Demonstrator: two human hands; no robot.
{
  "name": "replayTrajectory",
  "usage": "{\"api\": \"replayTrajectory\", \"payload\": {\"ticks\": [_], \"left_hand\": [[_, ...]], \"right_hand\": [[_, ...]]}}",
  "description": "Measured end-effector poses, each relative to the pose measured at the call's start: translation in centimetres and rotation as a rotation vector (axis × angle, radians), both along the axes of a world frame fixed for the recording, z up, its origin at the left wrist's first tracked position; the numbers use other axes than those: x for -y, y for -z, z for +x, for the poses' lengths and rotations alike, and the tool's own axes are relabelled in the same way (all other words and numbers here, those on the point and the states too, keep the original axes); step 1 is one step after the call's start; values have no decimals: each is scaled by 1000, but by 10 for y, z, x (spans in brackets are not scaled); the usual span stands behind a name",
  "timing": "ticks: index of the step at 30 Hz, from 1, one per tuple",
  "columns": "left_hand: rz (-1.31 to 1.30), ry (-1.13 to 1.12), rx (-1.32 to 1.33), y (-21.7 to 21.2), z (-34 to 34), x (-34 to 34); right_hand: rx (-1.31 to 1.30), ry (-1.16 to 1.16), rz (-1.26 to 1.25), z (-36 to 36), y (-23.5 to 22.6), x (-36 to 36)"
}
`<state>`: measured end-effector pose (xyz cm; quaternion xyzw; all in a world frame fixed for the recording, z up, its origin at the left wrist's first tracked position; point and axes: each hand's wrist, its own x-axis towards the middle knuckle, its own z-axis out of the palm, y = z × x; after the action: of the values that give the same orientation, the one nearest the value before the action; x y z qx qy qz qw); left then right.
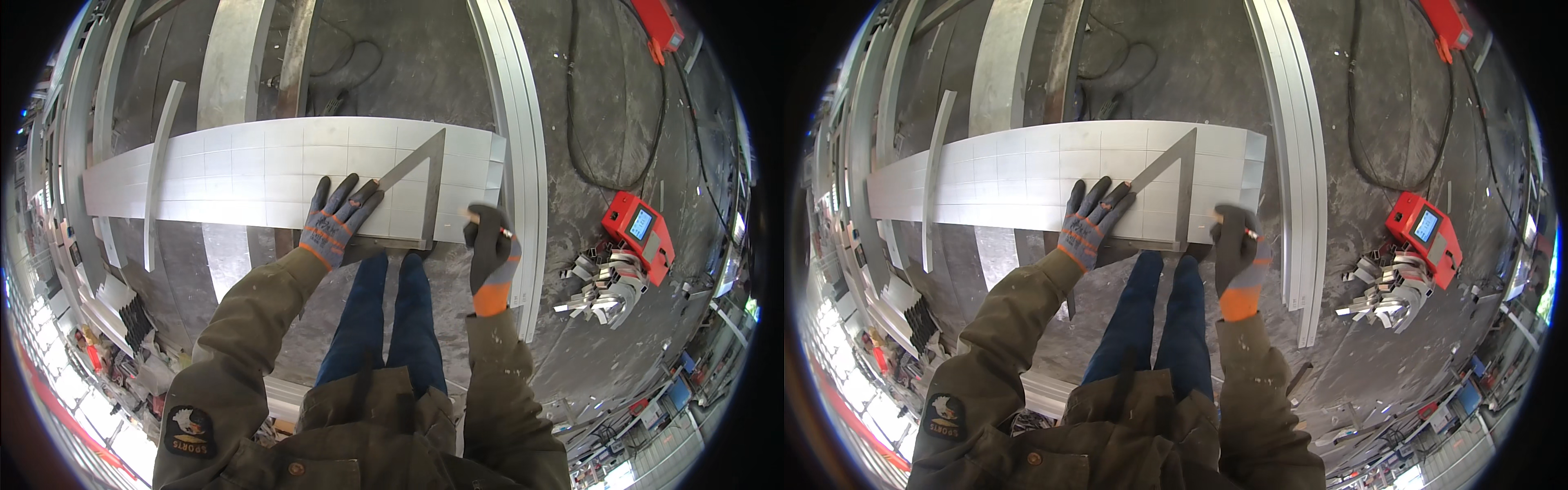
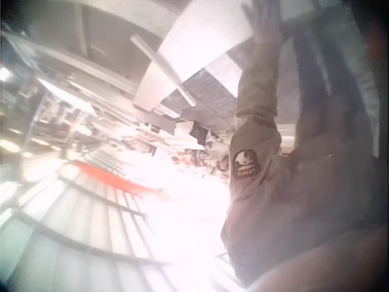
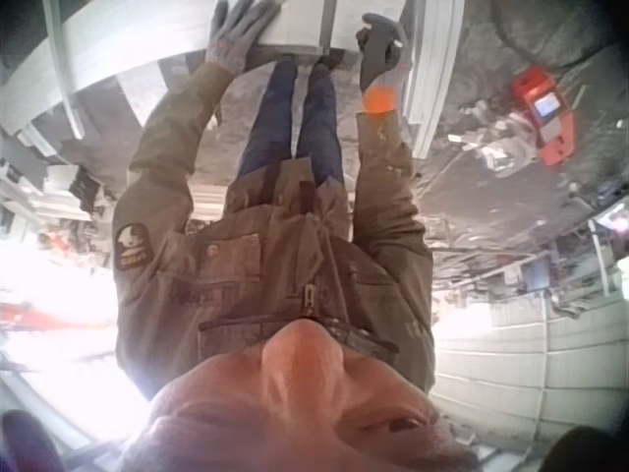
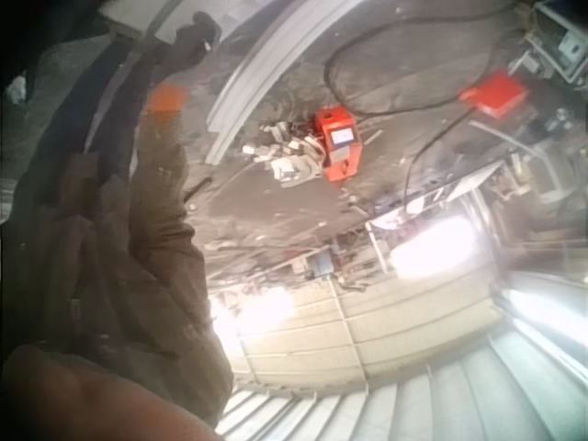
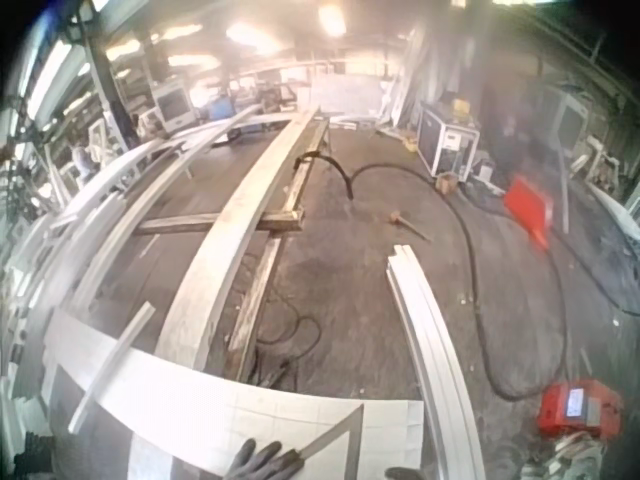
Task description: The person uses a set square and a pencil to mark straight lines on a long white metal profile. They repeatedly reposition the set square along the profile and draw lines, then lift and reposition the profile to continue marking additional lines.
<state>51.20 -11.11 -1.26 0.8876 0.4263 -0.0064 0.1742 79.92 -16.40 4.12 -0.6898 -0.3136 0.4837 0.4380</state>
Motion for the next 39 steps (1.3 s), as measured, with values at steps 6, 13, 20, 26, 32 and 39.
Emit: {"api": "replayTrajectory", "payload": {"ticks": [6, 13, 20, 26, 32, 39], "left_hand": [[5, -1, 23, -1, 1, -1], [13, -13, 72, -1, 0, 0], [12, -30, 85, 4, 1, 2], [32, -29, 79, 6, 1, 2], [14, -27, 90, 4, 1, 2], [47, 2, 130, 16, -4, 9]], "right_hand": [[415, -99, 276, -11, 28, -70], [281, -113, 260, -11, 58, -80], [138, -25, 231, -9, 70, -76], [438, -170, 292, -10, 65, -35], [578, -352, 206, -17, 46, 61], [319, -380, -77, -33, 15, 181]]}}
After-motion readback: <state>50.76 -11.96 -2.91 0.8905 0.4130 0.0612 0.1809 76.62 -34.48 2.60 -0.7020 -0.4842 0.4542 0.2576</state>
